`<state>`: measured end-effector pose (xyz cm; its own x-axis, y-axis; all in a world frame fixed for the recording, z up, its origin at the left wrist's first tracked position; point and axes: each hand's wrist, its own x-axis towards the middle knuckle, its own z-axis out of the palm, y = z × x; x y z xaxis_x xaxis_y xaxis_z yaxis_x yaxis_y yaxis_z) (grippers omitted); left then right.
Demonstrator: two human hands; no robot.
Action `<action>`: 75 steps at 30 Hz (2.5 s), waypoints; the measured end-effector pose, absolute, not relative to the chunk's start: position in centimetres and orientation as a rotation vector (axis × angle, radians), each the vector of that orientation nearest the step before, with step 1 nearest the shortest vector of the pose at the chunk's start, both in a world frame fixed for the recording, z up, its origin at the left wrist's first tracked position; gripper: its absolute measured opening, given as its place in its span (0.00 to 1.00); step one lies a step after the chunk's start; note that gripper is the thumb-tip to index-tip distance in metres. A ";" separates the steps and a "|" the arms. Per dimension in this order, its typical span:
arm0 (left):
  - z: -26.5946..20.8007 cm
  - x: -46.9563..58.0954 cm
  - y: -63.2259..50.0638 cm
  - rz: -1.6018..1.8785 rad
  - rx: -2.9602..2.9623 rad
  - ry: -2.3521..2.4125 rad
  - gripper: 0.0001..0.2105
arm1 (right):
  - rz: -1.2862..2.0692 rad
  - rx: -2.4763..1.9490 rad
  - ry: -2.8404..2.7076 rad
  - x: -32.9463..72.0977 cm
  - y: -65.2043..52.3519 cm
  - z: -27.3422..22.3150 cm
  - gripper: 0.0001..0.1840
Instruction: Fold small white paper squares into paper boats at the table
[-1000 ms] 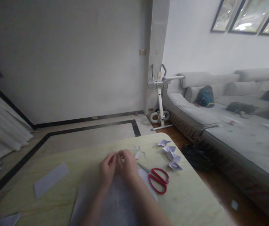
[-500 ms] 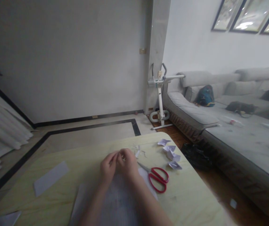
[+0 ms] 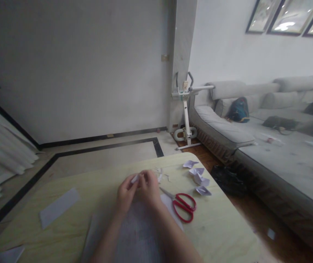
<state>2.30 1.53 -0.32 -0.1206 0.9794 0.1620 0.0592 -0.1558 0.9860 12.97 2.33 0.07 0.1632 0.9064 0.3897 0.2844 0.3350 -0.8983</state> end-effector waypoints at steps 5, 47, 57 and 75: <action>-0.9 2.1 1.7 1.409 1.190 1.176 0.20 | 0.629 -1.217 -1.383 13.1 2.2 0.6 0.06; -0.1 1.7 1.7 1.476 1.077 1.326 0.14 | 1.183 -1.133 -1.098 13.5 2.6 1.2 0.12; -0.2 1.3 1.5 1.471 1.186 1.399 0.16 | 1.184 -1.178 -1.121 13.4 2.6 1.2 0.13; -1.0 1.3 1.9 1.491 1.190 1.401 0.16 | 1.206 -1.145 -1.128 13.4 2.5 1.2 0.13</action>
